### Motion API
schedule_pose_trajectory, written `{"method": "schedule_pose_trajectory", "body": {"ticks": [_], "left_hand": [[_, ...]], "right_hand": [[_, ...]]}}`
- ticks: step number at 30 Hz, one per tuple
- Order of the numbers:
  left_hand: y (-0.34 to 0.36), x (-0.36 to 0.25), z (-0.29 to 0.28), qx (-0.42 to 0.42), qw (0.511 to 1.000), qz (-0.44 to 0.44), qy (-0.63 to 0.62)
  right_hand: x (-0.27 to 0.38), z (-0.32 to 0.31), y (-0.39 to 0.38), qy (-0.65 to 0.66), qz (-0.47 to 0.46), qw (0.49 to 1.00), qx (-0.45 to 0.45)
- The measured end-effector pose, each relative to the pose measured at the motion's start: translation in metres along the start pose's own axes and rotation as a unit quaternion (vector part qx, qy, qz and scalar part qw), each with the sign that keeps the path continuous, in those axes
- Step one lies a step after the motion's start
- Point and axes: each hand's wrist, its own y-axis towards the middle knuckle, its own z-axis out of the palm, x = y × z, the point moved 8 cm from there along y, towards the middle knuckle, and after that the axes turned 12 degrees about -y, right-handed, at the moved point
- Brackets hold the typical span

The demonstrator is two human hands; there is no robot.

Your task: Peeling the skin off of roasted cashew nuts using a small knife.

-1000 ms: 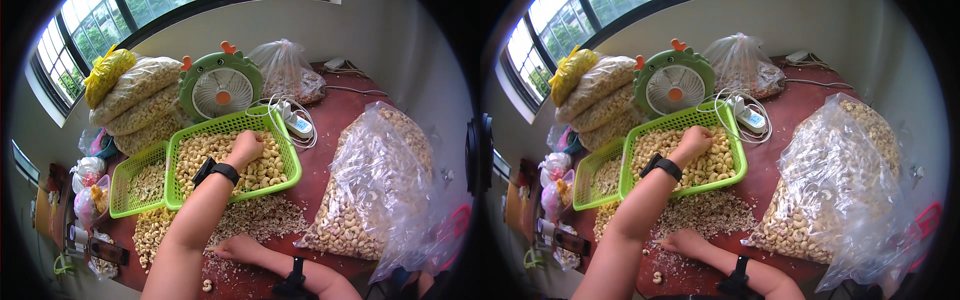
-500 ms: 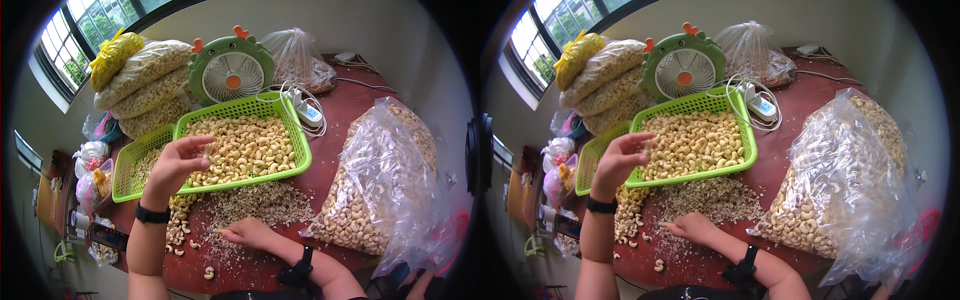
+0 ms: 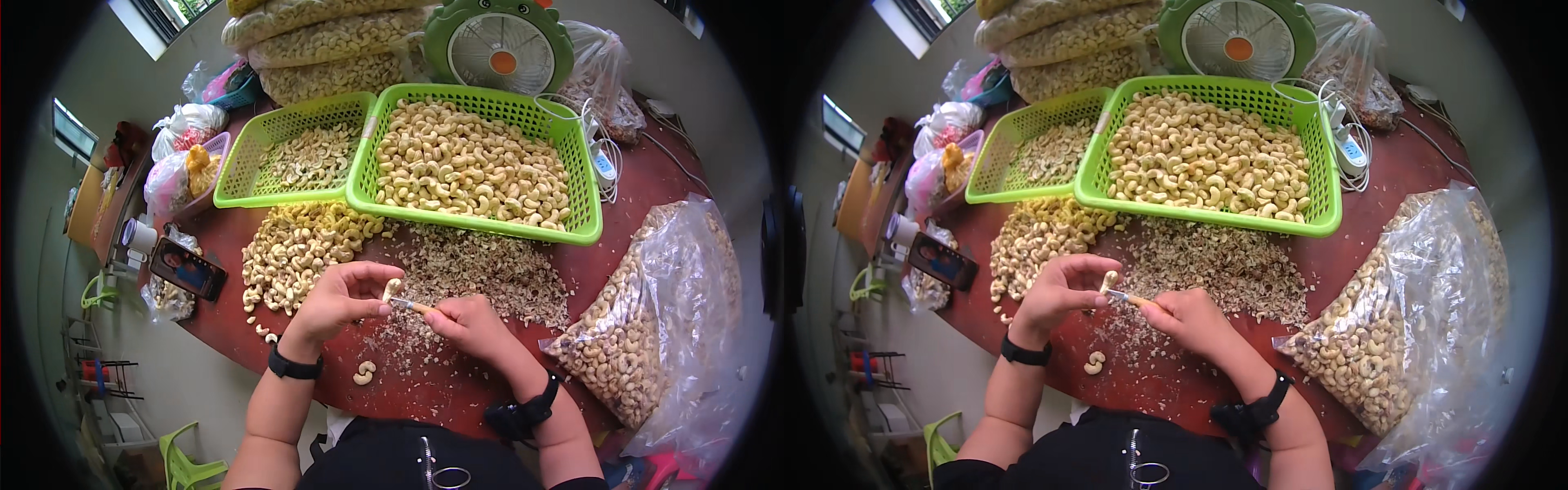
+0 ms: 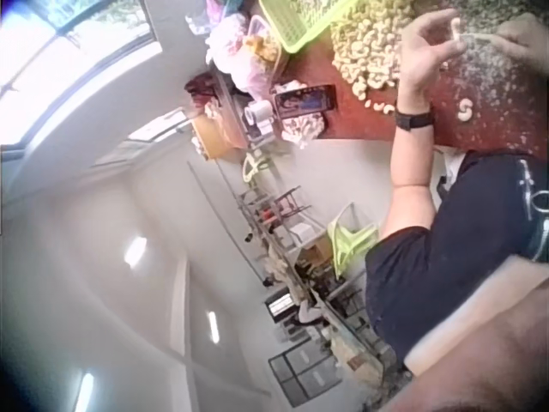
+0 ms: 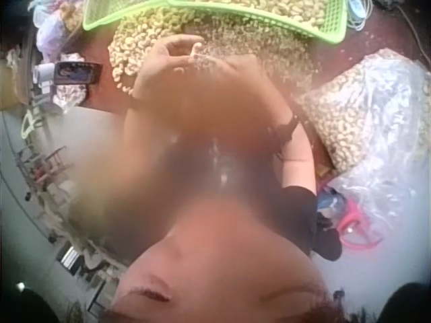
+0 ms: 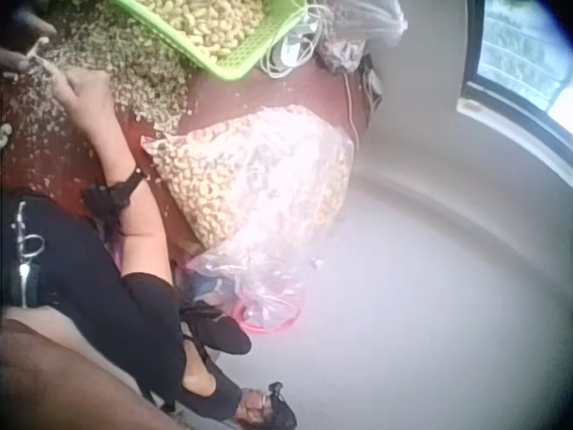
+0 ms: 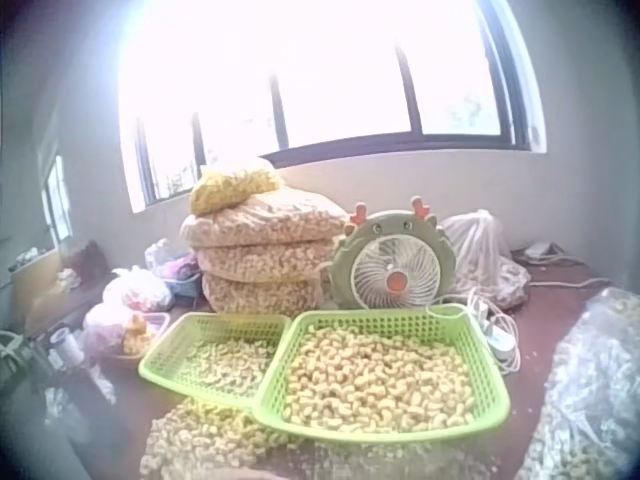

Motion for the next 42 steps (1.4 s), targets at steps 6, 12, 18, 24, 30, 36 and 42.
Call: {"method": "schedule_pose_trajectory", "body": {"ticks": [6, 12, 18, 24, 30, 36, 42], "left_hand": [[0.004, 0.000, 0.013, 0.021, 1.000, 0.019, -0.012], [0.003, 0.003, 0.010, -0.007, 1.000, 0.005, -0.014], [0.000, 0.006, 0.007, -0.039, 0.998, -0.042, 0.006], [-0.001, 0.019, -0.002, -0.039, 0.991, -0.121, -0.046], [0.005, 0.011, 0.002, -0.022, 0.998, -0.043, -0.028], [0.001, 0.008, 0.004, -0.018, 0.999, -0.030, -0.016], [-0.001, 0.015, -0.001, -0.056, 0.994, -0.092, 0.015]], "right_hand": [[-0.005, -0.004, -0.001, 0.020, 0.009, 1.000, -0.009], [-0.008, -0.004, 0.001, 0.024, 0.034, 0.999, -0.004], [-0.013, -0.003, 0.000, 0.006, 0.058, 0.998, -0.009], [-0.010, -0.001, 0.001, 0.013, 0.058, 0.998, -0.006], [-0.009, 0.003, 0.000, 0.020, 0.055, 0.998, 0.013], [-0.009, 0.003, 0.000, 0.013, 0.055, 0.998, 0.014], [-0.013, 0.002, -0.002, 0.016, 0.076, 0.997, 0.005]]}}
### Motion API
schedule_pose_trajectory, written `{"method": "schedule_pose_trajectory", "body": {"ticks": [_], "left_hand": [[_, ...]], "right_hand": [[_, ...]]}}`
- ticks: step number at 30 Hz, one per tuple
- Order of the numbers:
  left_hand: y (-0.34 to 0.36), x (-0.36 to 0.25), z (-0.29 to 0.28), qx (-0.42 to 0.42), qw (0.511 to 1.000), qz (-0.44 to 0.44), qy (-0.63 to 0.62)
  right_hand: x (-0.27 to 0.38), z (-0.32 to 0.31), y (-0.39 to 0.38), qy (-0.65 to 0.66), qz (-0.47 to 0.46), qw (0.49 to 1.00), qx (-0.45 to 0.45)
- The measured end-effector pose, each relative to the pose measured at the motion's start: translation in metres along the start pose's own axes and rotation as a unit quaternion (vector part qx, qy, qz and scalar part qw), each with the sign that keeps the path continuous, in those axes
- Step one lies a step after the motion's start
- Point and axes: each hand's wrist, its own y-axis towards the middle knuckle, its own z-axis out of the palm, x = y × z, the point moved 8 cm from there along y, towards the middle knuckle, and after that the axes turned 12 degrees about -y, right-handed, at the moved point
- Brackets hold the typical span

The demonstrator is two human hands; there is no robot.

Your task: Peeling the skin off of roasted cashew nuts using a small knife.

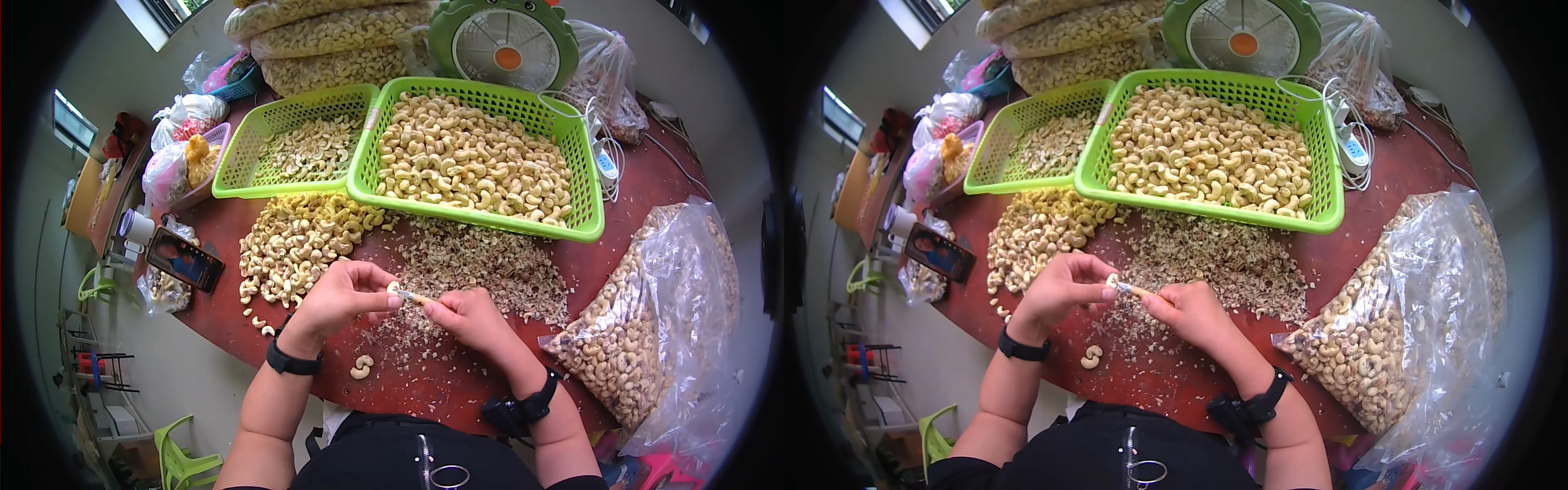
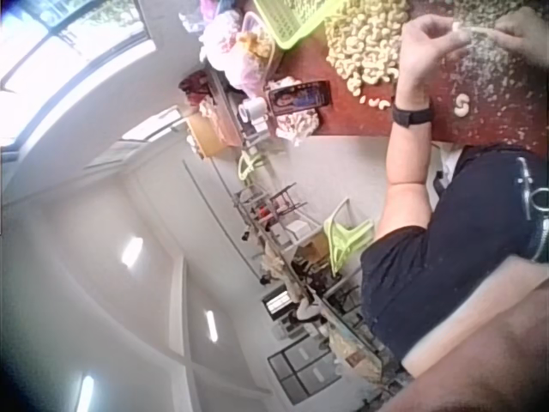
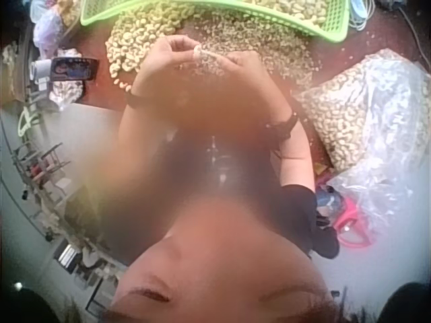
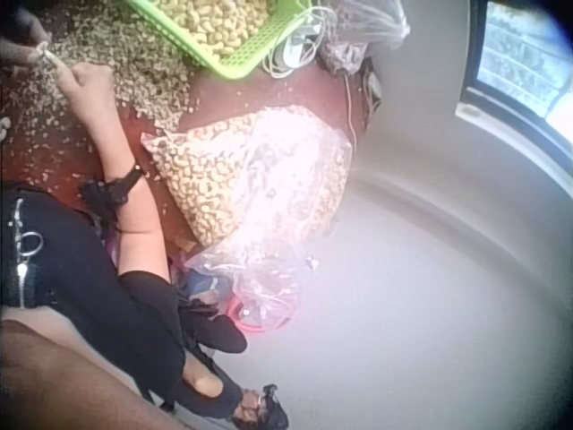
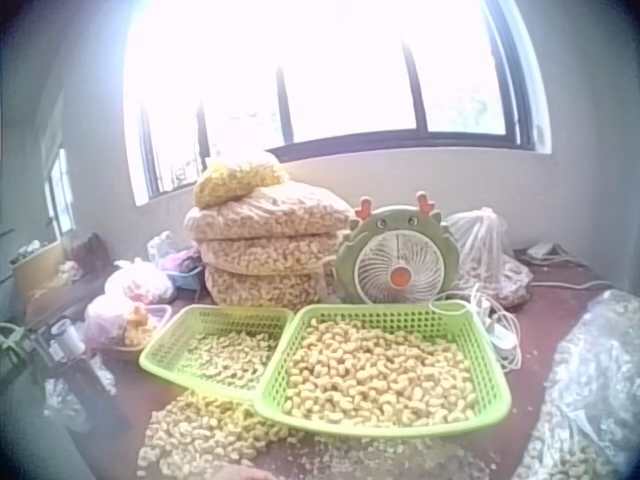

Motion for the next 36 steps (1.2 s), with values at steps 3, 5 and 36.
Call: {"method": "schedule_pose_trajectory", "body": {"ticks": [3, 5, 36], "left_hand": [[-0.001, 0.006, -0.008, -0.011, 0.997, -0.063, 0.043], [-0.002, 0.004, -0.005, 0.018, 0.989, -0.071, 0.127], [0.228, -0.120, 0.184, -0.005, 0.946, 0.142, 0.290]], "right_hand": [[0.001, -0.005, 0.001, 0.000, -0.004, 1.000, -0.024], [-0.002, -0.010, 0.001, 0.008, 0.006, 0.999, -0.033], [0.001, 0.001, 0.010, -0.031, -0.054, 0.998, -0.019]]}}
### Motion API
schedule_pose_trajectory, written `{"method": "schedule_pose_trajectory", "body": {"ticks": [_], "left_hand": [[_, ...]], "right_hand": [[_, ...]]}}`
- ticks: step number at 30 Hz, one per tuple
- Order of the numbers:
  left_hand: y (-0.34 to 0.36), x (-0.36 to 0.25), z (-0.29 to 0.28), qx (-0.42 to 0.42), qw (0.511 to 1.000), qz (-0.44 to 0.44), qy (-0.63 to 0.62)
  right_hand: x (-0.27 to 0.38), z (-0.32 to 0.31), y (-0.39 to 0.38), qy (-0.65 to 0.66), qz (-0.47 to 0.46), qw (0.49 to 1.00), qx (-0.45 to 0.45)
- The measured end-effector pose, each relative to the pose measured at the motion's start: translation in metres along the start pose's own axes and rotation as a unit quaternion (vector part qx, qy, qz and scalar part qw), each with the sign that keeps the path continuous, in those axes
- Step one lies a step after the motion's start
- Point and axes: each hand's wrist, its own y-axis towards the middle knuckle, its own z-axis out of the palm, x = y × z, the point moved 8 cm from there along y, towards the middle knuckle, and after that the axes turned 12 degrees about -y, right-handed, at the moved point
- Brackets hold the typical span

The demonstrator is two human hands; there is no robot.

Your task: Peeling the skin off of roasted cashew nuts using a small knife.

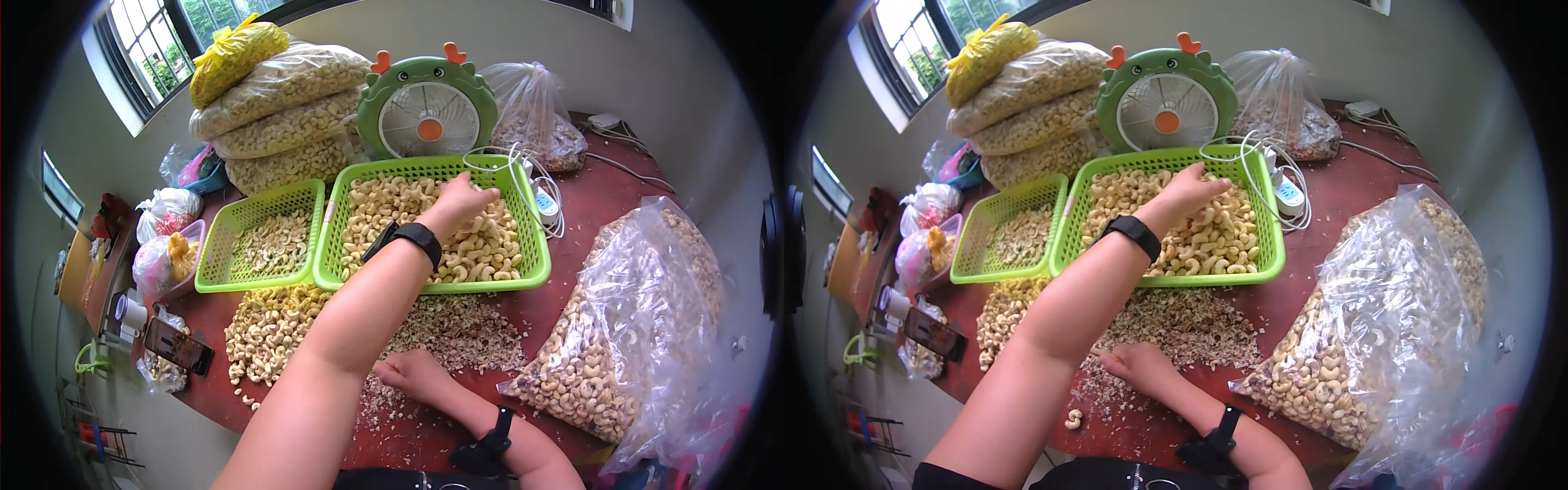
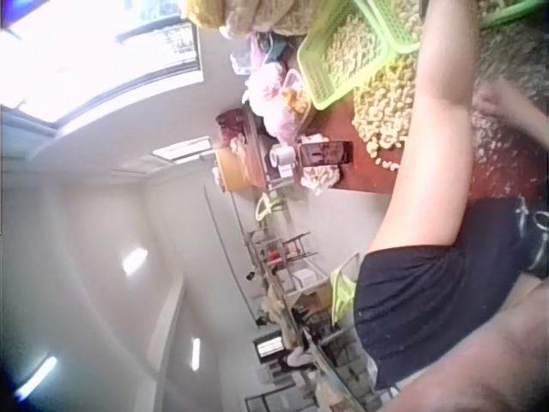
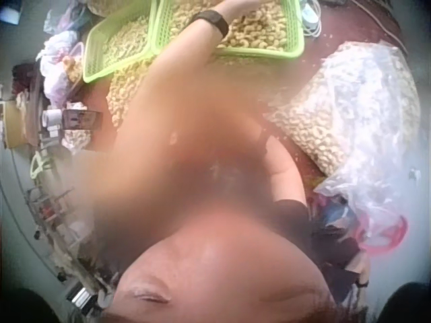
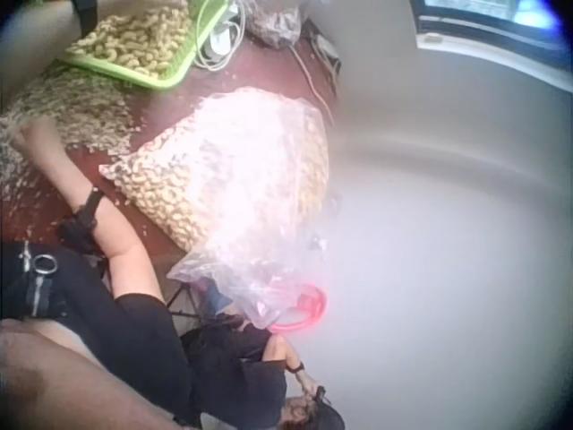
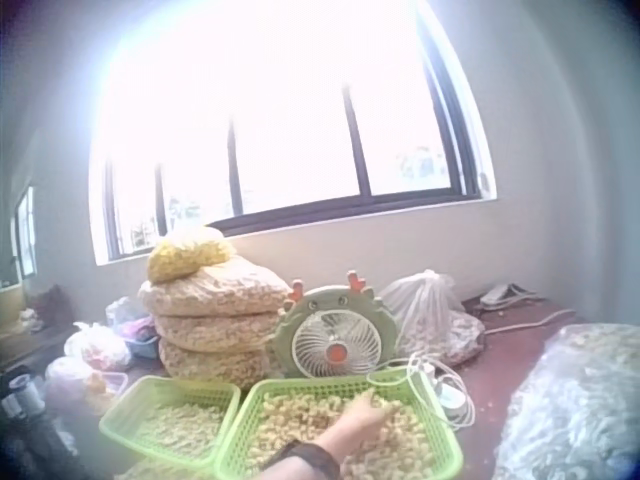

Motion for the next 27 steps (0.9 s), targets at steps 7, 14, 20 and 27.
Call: {"method": "schedule_pose_trajectory", "body": {"ticks": [7, 14, 20, 27], "left_hand": [[0.013, -0.004, -0.102, -0.221, 0.944, 0.068, 0.235], [0.014, 0.044, -0.134, -0.201, 0.915, -0.143, 0.318], [0.017, 0.028, -0.075, -0.196, 0.939, -0.058, 0.276], [-0.015, 0.000, 0.035, -0.048, 0.958, 0.019, 0.281]], "right_hand": [[0.004, -0.009, -0.001, -0.035, -0.019, 0.999, -0.026], [0.003, 0.002, 0.000, -0.050, -0.031, 0.998, -0.028], [-0.001, 0.006, 0.003, -0.037, -0.025, 0.999, -0.011], [-0.004, 0.005, 0.006, -0.012, -0.025, 0.999, -0.027]]}}
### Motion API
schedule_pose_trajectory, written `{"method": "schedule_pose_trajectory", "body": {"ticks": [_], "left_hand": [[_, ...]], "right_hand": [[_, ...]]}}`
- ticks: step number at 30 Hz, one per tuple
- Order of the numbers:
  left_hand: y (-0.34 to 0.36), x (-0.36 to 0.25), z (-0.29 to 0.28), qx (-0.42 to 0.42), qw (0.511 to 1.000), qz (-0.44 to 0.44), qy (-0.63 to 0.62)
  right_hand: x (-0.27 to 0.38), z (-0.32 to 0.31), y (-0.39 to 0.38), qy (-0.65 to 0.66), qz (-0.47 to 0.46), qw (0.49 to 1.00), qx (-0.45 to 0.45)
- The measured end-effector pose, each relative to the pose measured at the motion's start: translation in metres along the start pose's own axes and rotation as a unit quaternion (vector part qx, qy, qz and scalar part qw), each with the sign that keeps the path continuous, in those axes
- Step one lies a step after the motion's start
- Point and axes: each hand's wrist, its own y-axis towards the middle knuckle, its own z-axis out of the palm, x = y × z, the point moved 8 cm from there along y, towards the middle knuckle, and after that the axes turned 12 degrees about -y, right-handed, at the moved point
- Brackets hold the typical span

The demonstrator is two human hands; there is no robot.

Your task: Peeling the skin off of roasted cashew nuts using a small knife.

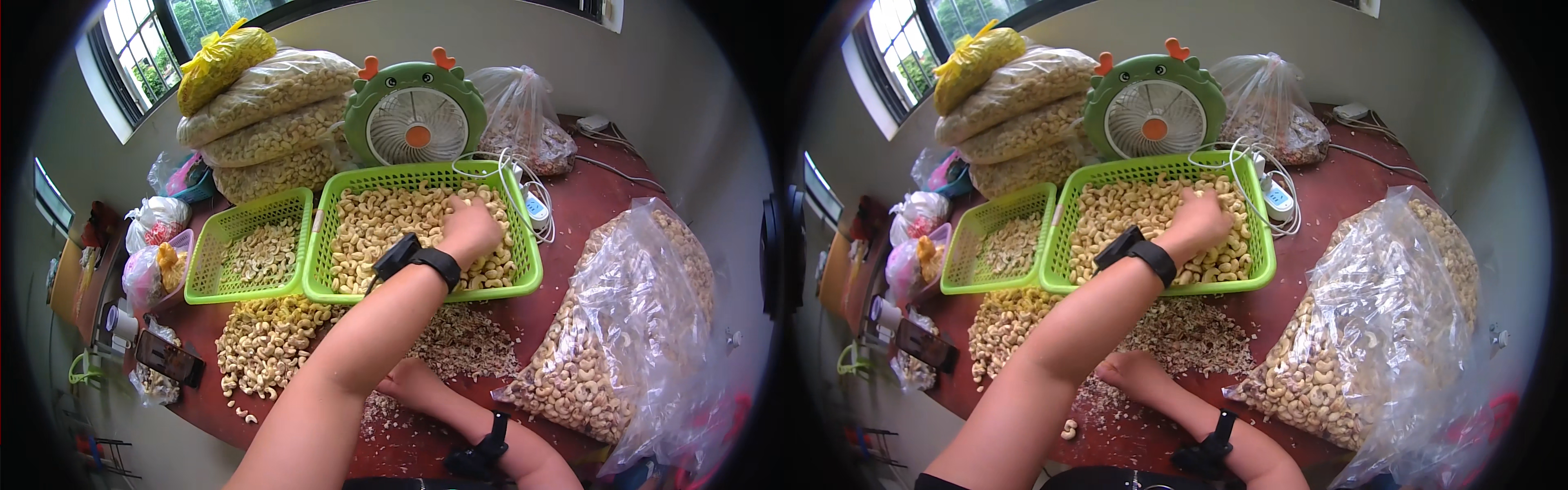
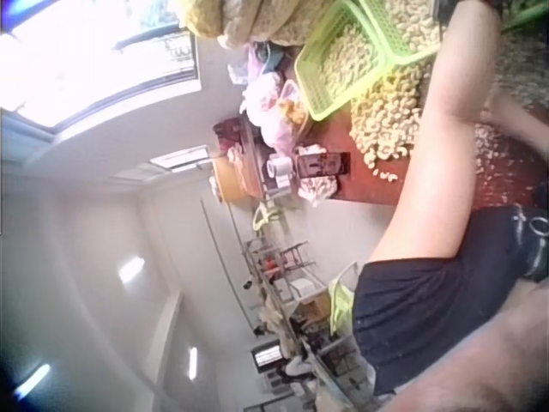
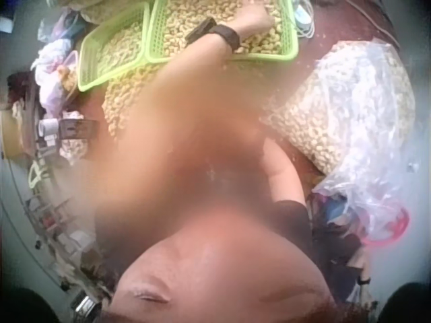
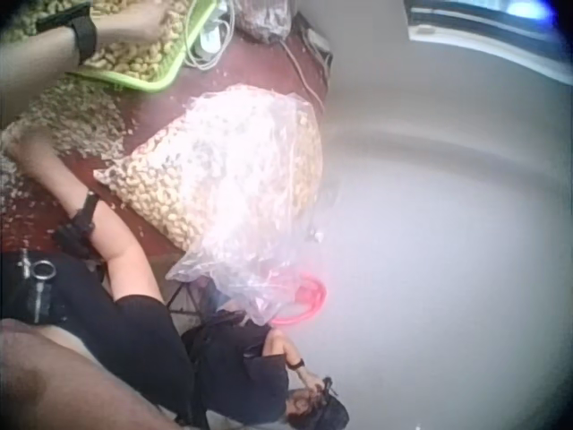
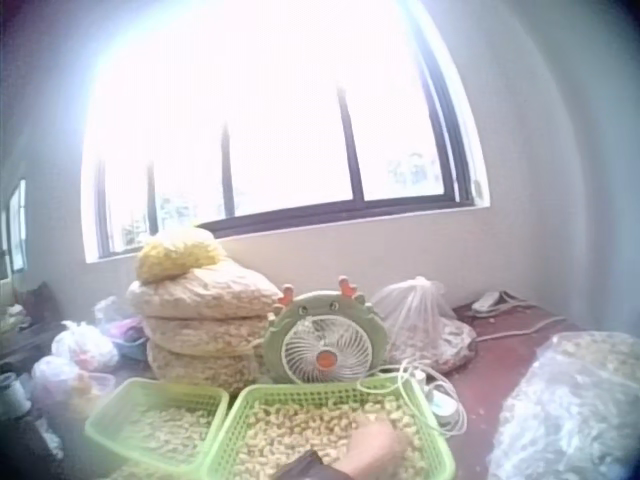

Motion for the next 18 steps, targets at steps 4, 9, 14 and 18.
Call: {"method": "schedule_pose_trajectory", "body": {"ticks": [4, 9, 14, 18], "left_hand": [[-0.027, -0.028, 0.013, 0.096, 0.992, 0.084, 0.003], [-0.033, -0.010, -0.033, 0.023, 0.990, 0.088, 0.108], [-0.043, 0.042, -0.014, 0.095, 0.956, 0.070, 0.267], [-0.048, 0.020, 0.009, 0.107, 0.963, 0.122, 0.214]], "right_hand": [[-0.005, -0.001, -0.002, -0.009, -0.022, 0.997, -0.067], [-0.003, -0.003, -0.004, -0.015, 0.017, 1.000, -0.013], [-0.001, -0.004, -0.005, -0.021, 0.033, 0.999, 0.032], [-0.002, -0.001, -0.002, -0.013, 0.030, 0.999, 0.020]]}}
